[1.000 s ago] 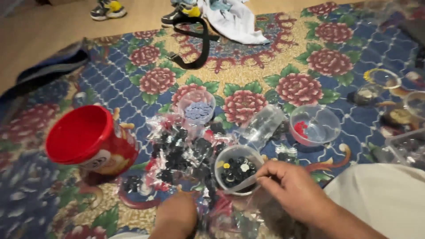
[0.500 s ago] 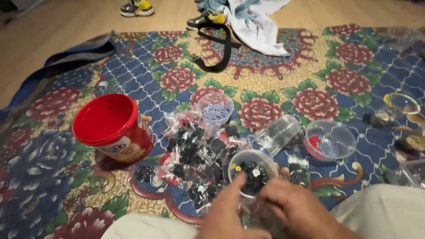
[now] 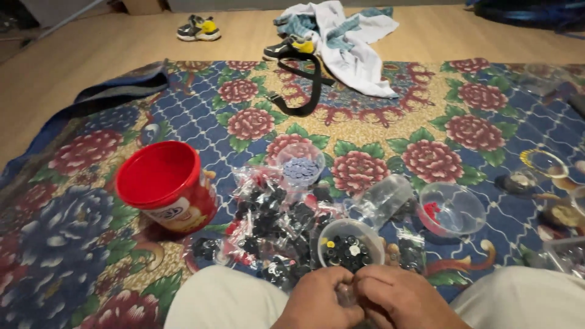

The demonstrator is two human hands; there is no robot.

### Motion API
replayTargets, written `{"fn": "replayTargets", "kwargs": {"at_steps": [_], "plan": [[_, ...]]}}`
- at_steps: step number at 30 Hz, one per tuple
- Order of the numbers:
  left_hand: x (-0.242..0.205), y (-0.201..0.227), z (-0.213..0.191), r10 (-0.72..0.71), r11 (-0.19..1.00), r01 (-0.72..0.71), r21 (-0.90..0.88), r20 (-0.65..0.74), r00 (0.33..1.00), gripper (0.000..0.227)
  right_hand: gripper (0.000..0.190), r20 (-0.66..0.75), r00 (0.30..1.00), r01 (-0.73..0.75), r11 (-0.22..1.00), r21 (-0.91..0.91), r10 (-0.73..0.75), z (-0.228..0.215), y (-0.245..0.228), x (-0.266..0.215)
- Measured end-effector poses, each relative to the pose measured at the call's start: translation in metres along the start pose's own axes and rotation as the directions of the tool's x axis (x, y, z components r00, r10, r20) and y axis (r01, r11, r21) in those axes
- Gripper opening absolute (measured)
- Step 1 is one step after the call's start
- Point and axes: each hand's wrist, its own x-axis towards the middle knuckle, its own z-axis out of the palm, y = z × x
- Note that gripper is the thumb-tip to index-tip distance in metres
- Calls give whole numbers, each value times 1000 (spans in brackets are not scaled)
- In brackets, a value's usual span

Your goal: Sorting and transferring black buttons from plastic bags into a small plastic bowl while sitting on the floor.

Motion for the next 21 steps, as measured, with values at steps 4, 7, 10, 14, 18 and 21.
{"fn": "replayTargets", "kwargs": {"at_steps": [4,7,10,14,18,21], "plan": [[1,-7,-6,-38,999,40,-22,59,998,35,18,-55,997,47,999,-28,-48,2,-20,8],[2,-26,7,157,985,-153,76,-54,986,34,15,-49,975,209,970,-124,-216,7,-12,6],[8,-43,16,139,984,-125,124,-118,983,16,17,19,980,198,975,-98,-198,9,-15,5],[2,-27,9,40,985,-20,169,-116,992,18,13,38,965,263,951,-164,-261,13,-8,10],[14,-32,5,-35,999,33,-11,-302,953,20,20,-124,992,-17,995,-97,5,21,35,3],[15,-31,-2,-142,973,66,-220,-350,926,14,30,-277,759,-579,806,125,589,-14,16,22]]}}
